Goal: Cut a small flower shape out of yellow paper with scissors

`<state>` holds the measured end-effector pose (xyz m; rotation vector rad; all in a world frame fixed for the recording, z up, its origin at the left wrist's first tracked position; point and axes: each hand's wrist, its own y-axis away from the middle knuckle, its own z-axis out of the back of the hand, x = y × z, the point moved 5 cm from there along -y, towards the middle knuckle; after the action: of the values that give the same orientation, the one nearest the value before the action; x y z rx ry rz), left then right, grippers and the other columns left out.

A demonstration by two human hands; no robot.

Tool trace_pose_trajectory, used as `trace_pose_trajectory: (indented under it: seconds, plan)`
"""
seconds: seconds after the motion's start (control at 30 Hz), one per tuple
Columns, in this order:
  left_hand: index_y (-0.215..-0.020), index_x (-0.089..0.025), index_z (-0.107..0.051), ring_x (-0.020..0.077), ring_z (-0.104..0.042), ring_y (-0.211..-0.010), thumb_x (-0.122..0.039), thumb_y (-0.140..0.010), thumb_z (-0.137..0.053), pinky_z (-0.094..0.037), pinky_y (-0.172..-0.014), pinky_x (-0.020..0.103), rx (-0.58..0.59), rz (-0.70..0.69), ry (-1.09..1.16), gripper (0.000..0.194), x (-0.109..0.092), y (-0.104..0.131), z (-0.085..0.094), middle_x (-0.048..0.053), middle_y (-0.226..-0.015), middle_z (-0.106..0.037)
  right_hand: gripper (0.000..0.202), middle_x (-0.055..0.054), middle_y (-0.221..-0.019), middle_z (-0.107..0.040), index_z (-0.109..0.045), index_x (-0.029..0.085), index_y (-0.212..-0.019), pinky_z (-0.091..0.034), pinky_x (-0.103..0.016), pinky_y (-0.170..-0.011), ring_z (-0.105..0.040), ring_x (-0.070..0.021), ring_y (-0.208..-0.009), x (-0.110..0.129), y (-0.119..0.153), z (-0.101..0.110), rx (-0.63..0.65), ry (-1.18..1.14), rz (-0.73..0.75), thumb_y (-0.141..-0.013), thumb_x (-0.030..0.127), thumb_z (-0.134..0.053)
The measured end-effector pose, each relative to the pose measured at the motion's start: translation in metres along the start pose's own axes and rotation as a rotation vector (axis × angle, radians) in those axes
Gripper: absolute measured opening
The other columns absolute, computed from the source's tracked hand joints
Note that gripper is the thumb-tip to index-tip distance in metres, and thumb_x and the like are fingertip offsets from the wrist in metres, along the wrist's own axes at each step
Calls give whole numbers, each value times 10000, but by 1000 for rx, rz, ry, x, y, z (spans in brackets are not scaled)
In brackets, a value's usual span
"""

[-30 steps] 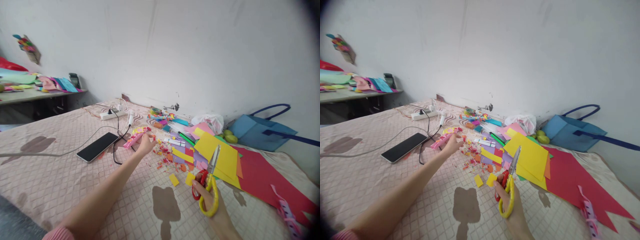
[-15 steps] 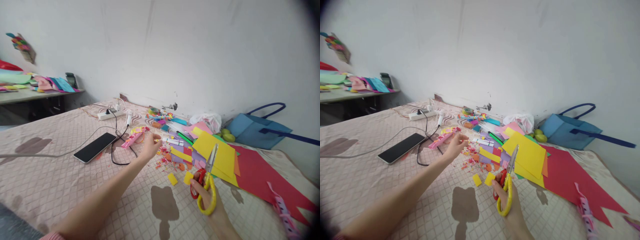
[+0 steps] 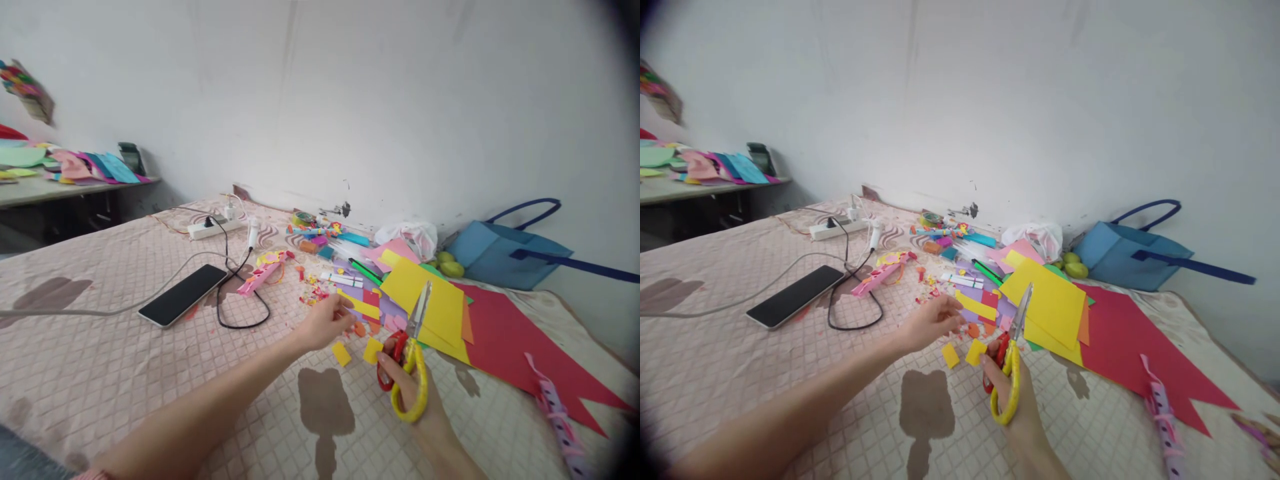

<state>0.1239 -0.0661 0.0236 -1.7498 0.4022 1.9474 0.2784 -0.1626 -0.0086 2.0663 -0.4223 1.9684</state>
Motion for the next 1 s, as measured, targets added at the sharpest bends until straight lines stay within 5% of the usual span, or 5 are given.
trace_pose_trajectory:
  seconds: [0.27, 0.47, 1.0]
  plan:
    - [-839, -137, -551, 107, -591, -577, -334, -750, -615, -443, -532, 219, 269, 144, 86, 226, 3, 21, -39, 14, -667, -605, 291, 72, -539, -458, -492, 213, -762, -322, -221, -434, -402, -91, -443, 0, -1, -2, 57, 0, -1, -690, 390, -712]
    - [-738, -143, -511, 87, -574, -518, -387, -682, -681, -458, -535, 227, 265, 244, 219, 303, 10, 19, -42, 7, -631, -615, 286, 57, -608, -486, -511, 208, -813, -346, -226, -467, -439, -102, -494, 1, 0, -1, 38, 20, 10, -699, 378, -711]
    - [-690, -138, -536, 84, -584, -530, -339, -699, -660, -466, -545, 212, 294, 238, 191, 236, 9, 20, -42, 1, -607, -611, 312, 67, -570, -436, -485, 207, -726, -323, -215, -447, -403, -95, -472, 11, 2, -4, 43, 45, 24, -698, 423, -709]
